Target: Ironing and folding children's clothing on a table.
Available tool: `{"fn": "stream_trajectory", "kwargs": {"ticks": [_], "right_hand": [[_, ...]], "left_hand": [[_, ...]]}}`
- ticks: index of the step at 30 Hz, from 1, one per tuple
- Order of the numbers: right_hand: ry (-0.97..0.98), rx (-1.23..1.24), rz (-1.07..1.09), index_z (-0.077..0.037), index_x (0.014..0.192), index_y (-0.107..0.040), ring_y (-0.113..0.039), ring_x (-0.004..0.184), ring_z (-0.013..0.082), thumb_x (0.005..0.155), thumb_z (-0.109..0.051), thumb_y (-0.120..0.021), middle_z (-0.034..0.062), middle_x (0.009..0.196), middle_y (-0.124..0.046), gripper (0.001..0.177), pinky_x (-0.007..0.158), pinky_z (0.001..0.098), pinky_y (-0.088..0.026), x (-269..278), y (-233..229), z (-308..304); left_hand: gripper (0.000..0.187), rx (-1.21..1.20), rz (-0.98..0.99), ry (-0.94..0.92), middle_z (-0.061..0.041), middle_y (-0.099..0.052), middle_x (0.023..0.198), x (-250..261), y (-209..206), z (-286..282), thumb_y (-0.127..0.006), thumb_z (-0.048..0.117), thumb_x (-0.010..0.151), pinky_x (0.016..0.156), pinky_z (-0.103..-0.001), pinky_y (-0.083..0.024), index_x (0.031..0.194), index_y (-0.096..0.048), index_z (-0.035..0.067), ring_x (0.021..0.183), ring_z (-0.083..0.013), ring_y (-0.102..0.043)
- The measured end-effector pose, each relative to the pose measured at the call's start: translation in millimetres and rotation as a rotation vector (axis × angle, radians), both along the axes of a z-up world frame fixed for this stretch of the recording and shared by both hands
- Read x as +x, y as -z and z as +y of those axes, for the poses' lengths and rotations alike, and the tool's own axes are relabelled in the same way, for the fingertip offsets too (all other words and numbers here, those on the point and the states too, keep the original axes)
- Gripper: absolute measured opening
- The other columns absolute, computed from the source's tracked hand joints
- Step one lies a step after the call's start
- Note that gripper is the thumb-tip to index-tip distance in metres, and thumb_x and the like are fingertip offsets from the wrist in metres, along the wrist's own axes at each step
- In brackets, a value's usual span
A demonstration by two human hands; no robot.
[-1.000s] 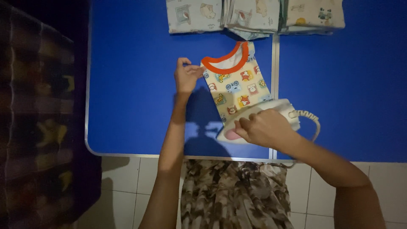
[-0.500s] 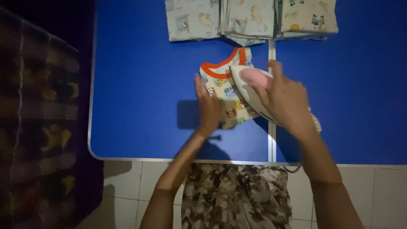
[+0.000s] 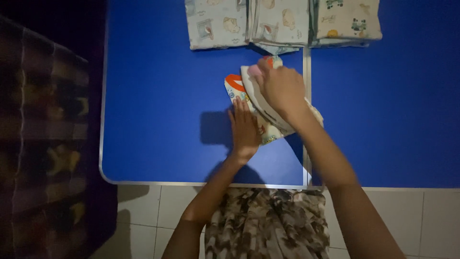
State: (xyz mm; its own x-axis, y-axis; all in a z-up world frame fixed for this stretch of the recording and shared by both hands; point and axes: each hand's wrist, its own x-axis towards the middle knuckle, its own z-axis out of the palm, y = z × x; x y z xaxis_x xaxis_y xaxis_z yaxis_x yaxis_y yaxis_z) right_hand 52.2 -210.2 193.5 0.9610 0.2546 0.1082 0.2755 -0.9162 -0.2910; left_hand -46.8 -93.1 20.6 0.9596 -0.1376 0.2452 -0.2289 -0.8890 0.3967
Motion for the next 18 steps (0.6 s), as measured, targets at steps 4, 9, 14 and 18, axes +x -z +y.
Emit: {"fn": "stream_trajectory", "kwargs": {"ticks": [4, 9, 14, 18], "right_hand": [[-0.037, 0.015, -0.131, -0.016, 0.116, -0.070, -0.069, 0.070, 0.0430, 0.102, -0.041, -0.063, 0.0210, 0.076, -0.071, 0.030, 0.060, 0.0522, -0.055, 15.1, 7.7, 16.9], [-0.084, -0.014, -0.214, -0.013, 0.108, -0.070, -0.070, 0.071, 0.0412, 0.101, -0.044, -0.064, 0.0202, 0.077, -0.070, 0.032, 0.056, 0.0502, -0.055, 21.0, 16.4, 16.9], [-0.094, -0.018, -0.131, -0.015, 0.116, -0.069, -0.069, 0.065, 0.0410, 0.102, -0.044, -0.062, 0.0195, 0.072, -0.069, 0.033, 0.055, 0.0501, -0.055, 4.2, 8.8, -0.2], [-0.050, -0.077, -0.057, -0.016, 0.122, -0.067, -0.069, 0.061, 0.0393, 0.105, -0.047, -0.059, 0.0184, 0.069, -0.069, 0.037, 0.053, 0.0499, -0.054, -20.5, -6.4, -17.4]], "left_hand": [[0.069, 0.040, 0.284, 0.061, -0.036, -0.014, 0.162, -1.2, -30.0, 2.3, -0.063, 0.027, 0.093, 0.122, -0.071, -0.005, 0.140, -0.035, -0.015, 0.155, -0.0507, -0.006], [0.070, 0.011, -0.009, -0.040, -0.034, -0.016, 0.169, -2.0, -3.5, 0.9, -0.059, 0.017, 0.107, 0.127, -0.064, -0.010, 0.159, -0.026, -0.016, 0.161, -0.0467, -0.008], [0.072, -0.161, 0.060, -0.002, -0.038, -0.018, 0.160, -1.9, -21.2, 2.3, -0.055, 0.020, 0.096, 0.121, -0.069, -0.009, 0.149, -0.025, -0.019, 0.154, -0.0482, -0.009], [0.055, 0.091, 0.150, 0.039, -0.036, -0.018, 0.163, -0.6, -28.3, 4.1, -0.049, 0.018, 0.101, 0.121, -0.070, -0.008, 0.143, -0.035, -0.013, 0.156, -0.0493, -0.007]]}}
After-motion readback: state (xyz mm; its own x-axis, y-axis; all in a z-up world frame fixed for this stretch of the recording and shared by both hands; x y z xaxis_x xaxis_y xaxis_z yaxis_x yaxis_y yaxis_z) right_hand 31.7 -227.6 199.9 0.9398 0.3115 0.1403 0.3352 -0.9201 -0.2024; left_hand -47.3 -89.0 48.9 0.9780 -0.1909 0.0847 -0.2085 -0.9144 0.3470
